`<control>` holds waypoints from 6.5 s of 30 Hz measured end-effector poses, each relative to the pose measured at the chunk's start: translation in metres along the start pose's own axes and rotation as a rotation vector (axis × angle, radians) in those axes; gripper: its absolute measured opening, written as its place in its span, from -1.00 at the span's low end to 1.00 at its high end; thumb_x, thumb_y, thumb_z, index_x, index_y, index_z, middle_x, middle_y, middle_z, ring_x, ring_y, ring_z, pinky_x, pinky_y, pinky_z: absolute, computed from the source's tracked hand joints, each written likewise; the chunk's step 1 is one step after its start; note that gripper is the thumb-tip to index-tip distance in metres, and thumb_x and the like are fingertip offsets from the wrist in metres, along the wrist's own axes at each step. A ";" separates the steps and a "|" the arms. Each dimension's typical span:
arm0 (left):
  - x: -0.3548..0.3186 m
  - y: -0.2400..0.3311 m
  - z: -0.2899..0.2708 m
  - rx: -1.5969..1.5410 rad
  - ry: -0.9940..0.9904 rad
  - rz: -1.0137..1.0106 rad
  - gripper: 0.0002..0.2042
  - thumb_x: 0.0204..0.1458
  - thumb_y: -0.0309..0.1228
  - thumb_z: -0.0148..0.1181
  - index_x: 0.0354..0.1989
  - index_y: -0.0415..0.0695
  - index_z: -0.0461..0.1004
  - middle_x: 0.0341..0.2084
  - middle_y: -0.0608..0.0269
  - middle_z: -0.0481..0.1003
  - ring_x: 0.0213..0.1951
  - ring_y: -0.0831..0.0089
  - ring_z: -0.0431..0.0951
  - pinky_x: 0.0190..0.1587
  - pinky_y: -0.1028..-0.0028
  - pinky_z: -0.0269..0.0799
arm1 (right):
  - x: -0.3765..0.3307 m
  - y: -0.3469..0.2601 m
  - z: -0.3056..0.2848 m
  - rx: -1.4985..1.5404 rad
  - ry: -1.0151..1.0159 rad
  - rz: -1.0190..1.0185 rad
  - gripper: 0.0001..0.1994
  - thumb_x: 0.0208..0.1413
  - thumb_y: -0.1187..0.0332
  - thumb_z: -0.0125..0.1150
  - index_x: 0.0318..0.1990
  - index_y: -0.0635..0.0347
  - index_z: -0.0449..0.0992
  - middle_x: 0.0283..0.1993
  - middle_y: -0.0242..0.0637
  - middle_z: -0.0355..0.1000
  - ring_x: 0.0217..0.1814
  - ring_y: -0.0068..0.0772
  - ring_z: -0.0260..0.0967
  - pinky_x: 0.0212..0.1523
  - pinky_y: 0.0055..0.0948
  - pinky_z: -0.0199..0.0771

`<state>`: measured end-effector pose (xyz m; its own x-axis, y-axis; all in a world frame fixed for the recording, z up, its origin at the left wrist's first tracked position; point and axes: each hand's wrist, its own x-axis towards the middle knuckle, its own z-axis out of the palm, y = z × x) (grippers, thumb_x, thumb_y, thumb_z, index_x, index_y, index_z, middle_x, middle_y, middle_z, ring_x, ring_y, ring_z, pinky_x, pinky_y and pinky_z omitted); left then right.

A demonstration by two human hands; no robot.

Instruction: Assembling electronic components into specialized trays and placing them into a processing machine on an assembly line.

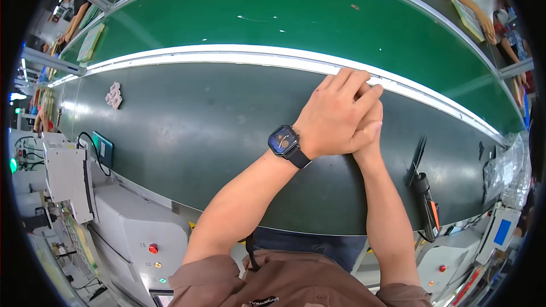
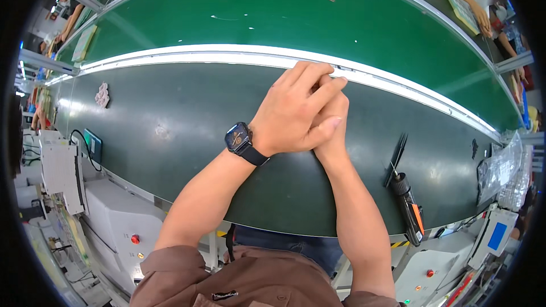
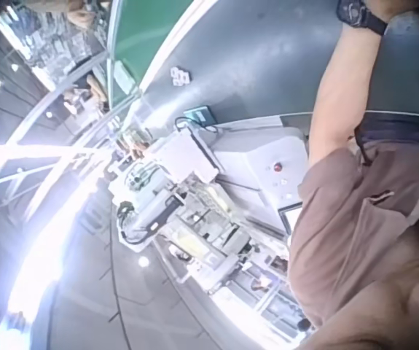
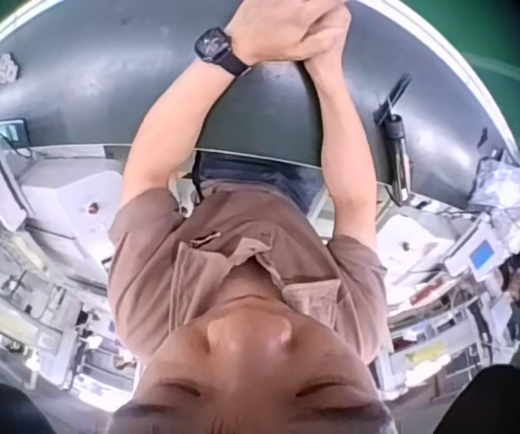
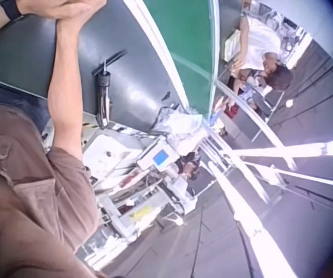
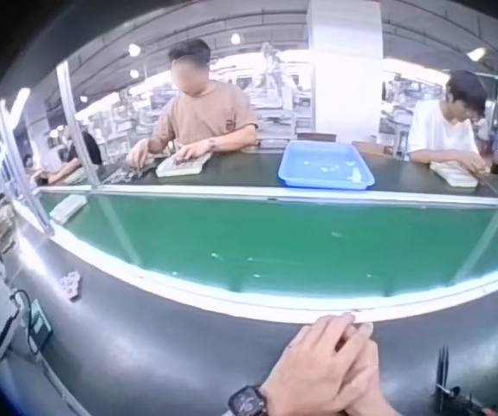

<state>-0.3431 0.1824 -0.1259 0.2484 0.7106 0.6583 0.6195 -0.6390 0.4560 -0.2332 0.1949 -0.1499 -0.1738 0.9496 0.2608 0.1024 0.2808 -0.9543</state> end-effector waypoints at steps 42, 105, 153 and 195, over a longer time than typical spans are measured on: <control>-0.001 -0.006 0.002 -0.017 0.016 -0.002 -0.58 -0.04 -0.19 0.09 -0.08 -0.24 0.50 -0.16 0.02 0.42 -0.15 0.08 0.45 -0.13 0.22 0.45 | 0.000 -0.004 -0.001 -0.147 -0.018 -0.035 -0.83 0.03 0.41 0.14 -0.27 0.32 0.41 -0.40 -0.15 0.48 -0.39 -0.27 0.45 -0.37 -0.37 0.40; -0.009 -0.007 -0.009 0.025 -0.202 -0.106 -0.57 0.26 -0.30 -0.22 0.16 -0.36 0.32 0.12 -0.08 0.37 0.15 0.08 0.37 0.24 0.24 0.19 | 0.002 0.024 0.039 -0.068 0.282 -0.170 -0.81 -0.06 0.30 0.11 -0.48 0.25 0.54 -0.43 -0.01 0.53 -0.34 0.09 0.51 -0.36 -0.04 0.46; -0.010 -0.004 -0.010 -0.026 -0.168 -0.169 -0.55 0.24 -0.25 -0.17 0.14 -0.36 0.34 0.09 -0.09 0.39 0.13 0.08 0.38 0.21 0.24 0.21 | 0.001 0.010 0.023 0.012 0.142 -0.116 -0.85 -0.05 0.42 0.05 -0.46 0.37 0.42 -0.35 0.08 0.44 -0.30 0.13 0.42 -0.33 -0.09 0.43; -0.002 0.011 -0.014 -0.074 -0.016 -0.130 -0.63 -0.02 -0.39 0.06 -0.04 -0.30 0.46 -0.09 -0.04 0.44 -0.05 0.03 0.40 0.04 0.20 0.34 | 0.000 -0.003 0.014 0.011 0.043 -0.110 -0.84 0.00 0.40 0.12 -0.35 0.34 0.38 -0.35 -0.05 0.40 -0.37 0.04 0.37 -0.41 -0.21 0.36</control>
<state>-0.3469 0.1703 -0.1139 0.1822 0.7930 0.5813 0.5910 -0.5608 0.5798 -0.2470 0.1917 -0.1487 -0.1408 0.9183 0.3701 0.0744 0.3826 -0.9209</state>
